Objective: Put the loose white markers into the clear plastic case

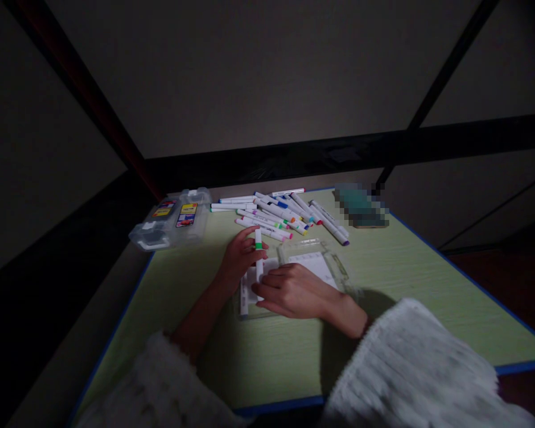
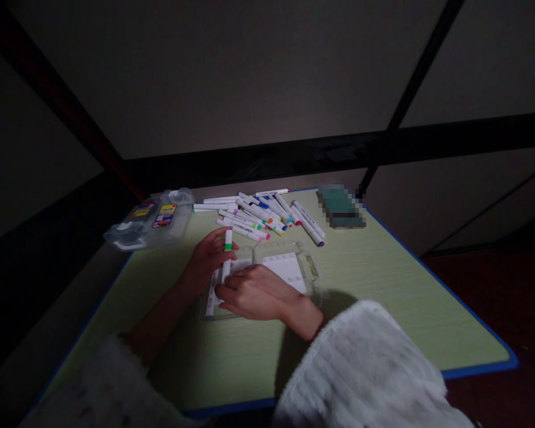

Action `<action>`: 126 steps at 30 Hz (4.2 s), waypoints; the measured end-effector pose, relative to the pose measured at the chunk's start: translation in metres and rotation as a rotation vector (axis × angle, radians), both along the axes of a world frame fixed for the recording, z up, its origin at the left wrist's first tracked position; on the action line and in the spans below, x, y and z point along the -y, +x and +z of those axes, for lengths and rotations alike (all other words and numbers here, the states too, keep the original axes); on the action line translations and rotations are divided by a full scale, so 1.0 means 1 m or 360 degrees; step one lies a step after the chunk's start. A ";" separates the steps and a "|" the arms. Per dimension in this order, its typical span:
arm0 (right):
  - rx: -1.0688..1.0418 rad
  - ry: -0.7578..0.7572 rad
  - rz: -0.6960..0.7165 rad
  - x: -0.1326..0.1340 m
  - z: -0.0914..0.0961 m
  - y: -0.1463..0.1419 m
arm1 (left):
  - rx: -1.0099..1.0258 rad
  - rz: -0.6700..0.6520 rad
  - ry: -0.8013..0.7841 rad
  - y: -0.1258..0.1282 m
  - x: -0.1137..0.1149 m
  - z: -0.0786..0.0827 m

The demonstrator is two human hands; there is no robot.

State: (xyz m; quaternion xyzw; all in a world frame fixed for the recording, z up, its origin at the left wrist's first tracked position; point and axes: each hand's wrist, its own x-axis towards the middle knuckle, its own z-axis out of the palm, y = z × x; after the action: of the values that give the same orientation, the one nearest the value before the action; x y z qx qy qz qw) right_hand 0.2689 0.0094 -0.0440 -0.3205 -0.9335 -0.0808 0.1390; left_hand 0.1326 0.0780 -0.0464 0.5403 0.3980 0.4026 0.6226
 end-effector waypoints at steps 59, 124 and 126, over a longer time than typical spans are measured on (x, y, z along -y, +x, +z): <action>0.0029 -0.0206 0.0011 0.007 0.000 -0.014 | -0.0883 0.0231 0.0436 -0.023 -0.035 -0.012; 0.0126 -0.0125 0.0124 0.003 0.000 -0.014 | -0.0973 0.0083 0.0481 -0.029 -0.043 -0.021; 0.0120 -0.0109 0.0131 0.003 -0.001 -0.014 | -0.0958 0.0084 0.0487 -0.028 -0.043 -0.021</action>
State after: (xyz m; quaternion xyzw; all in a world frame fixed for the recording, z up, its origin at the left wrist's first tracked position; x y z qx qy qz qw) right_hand 0.2548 0.0064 -0.0448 -0.2832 -0.9527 -0.0551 0.0959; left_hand 0.1042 0.1213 -0.0673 0.7117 0.5126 0.2962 0.3782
